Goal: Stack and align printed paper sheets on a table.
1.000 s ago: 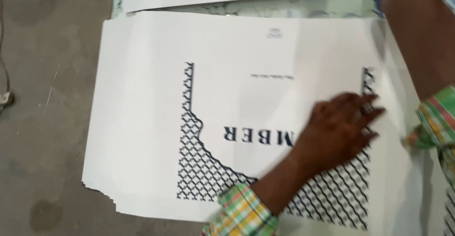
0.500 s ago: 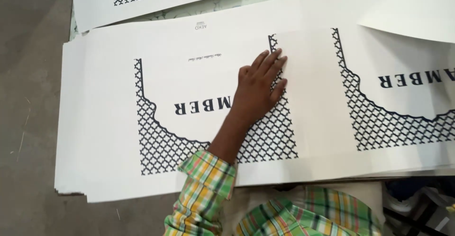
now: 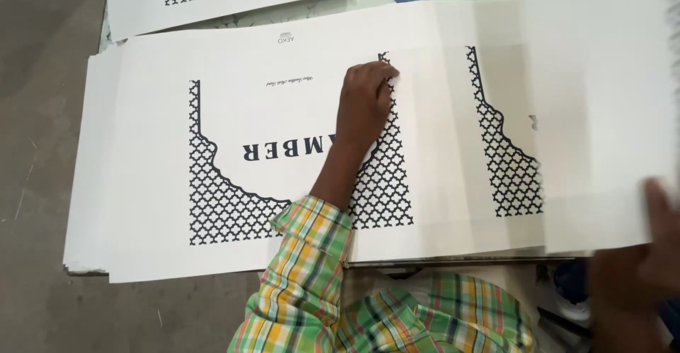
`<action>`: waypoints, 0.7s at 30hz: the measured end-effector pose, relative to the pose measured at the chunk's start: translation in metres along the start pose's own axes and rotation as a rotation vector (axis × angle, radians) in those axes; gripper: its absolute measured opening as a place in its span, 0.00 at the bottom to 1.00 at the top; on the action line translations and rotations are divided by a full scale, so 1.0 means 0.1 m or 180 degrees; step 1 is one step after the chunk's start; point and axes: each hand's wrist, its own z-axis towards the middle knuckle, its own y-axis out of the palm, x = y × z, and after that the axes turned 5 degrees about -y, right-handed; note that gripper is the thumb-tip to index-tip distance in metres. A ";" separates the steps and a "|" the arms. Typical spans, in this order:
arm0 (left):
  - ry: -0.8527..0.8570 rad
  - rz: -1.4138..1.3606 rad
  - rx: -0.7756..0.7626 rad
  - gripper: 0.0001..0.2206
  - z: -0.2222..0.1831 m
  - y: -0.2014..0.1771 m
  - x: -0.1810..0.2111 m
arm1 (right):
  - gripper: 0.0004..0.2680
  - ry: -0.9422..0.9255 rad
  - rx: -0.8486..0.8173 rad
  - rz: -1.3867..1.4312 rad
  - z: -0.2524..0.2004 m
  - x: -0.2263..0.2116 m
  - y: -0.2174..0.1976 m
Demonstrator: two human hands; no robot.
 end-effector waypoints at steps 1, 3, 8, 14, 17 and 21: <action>-0.0093 -0.0174 0.0071 0.11 0.00 0.00 -0.03 | 0.05 -0.0042 0.0034 -0.0086 -0.01 -0.14 0.05; -0.0130 -0.0253 0.0049 0.11 -0.01 -0.02 0.02 | 0.05 -0.0107 0.0074 -0.0259 -0.03 -0.36 0.17; -0.0141 -0.0345 -0.0071 0.18 0.02 -0.13 0.14 | 0.09 0.0324 0.0192 0.0502 -0.20 -0.64 0.48; 0.0013 -0.0246 -0.0120 0.21 0.00 -0.04 0.03 | 0.18 0.0258 -0.0175 0.0319 -0.24 -0.75 0.51; 0.0130 -0.0082 -0.0137 0.22 0.00 -0.04 0.03 | 0.19 0.0225 -0.0161 0.0344 -0.26 -0.73 0.50; 0.0010 -0.0074 -0.0316 0.23 0.00 -0.05 0.03 | 0.15 0.0189 -0.0093 0.0407 -0.30 -0.69 0.46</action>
